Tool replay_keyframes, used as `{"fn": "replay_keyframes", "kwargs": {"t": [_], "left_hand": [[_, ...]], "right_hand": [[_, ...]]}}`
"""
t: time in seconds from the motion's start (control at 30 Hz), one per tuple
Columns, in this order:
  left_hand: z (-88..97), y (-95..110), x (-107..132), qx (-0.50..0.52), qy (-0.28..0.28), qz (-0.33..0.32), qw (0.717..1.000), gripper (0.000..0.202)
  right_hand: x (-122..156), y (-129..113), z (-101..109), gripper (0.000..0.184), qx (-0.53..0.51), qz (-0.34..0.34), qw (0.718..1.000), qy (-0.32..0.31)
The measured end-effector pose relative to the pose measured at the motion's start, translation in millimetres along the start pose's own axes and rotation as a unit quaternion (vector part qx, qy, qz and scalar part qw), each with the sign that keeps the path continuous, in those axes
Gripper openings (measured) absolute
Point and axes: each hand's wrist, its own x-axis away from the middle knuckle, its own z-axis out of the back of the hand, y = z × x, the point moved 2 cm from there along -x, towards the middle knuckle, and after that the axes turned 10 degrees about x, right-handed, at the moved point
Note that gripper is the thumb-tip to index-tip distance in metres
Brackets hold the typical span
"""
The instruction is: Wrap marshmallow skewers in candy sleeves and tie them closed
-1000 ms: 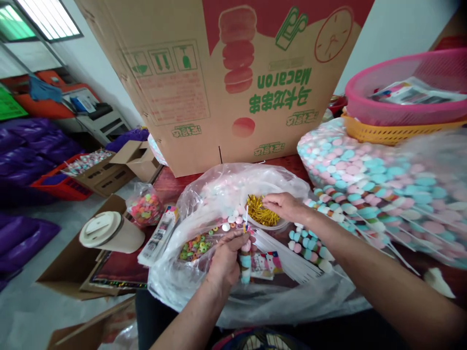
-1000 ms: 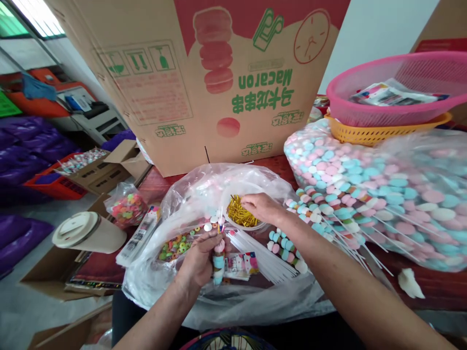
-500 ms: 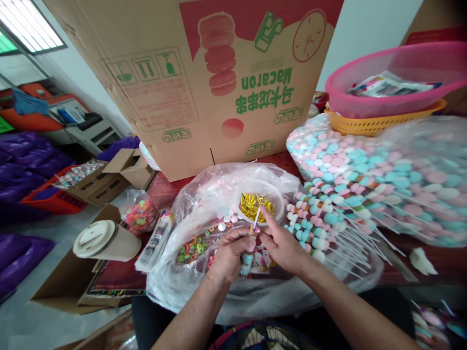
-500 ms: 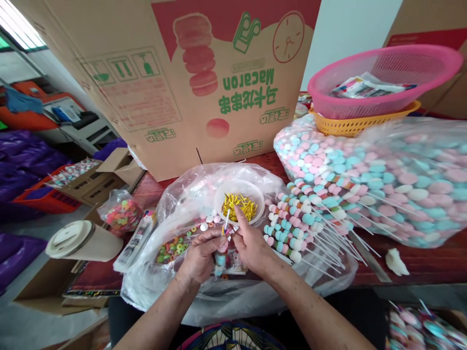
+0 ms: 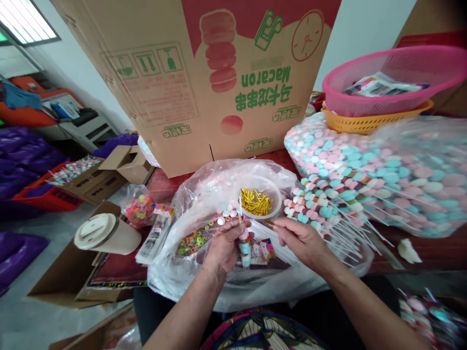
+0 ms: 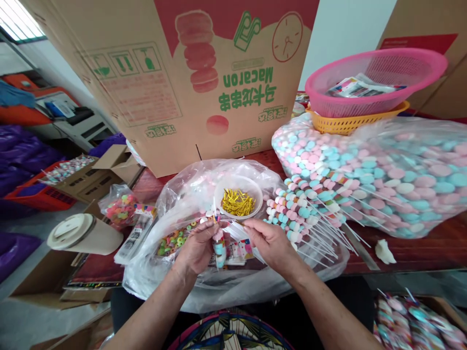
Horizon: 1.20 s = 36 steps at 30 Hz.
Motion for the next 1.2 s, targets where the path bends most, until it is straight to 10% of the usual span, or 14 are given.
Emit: {"fn": "replay_keyframes", "kwargs": {"t": [0.17,0.33,0.67,1.0,1.2], "left_hand": [[-7.5,0,6,-0.018,-0.013,-0.013,1.000,0.022],[-5.3,6,13,-0.020,-0.045,-0.003,0.999,0.023],[1.6,7,6,0.021,0.013,-0.031,0.999,0.025],[37.5,13,14,0.019,0.059,-0.050,0.997,0.024],[31.0,10,10,0.025,0.016,-0.055,0.998,0.024]], "right_hand": [[2,-11,-14,0.046,-0.189,-0.060,0.972,-0.128],[3,-3,-27,0.062,-0.239,-0.094,0.961,-0.104],[-85,-4,-2,0.011,0.187,-0.024,0.982,-0.023],[-123,37,-12,0.018,0.148,-0.118,0.978,-0.086],[-116,20,-2,0.031,0.129,-0.101,0.984,-0.069]]}}
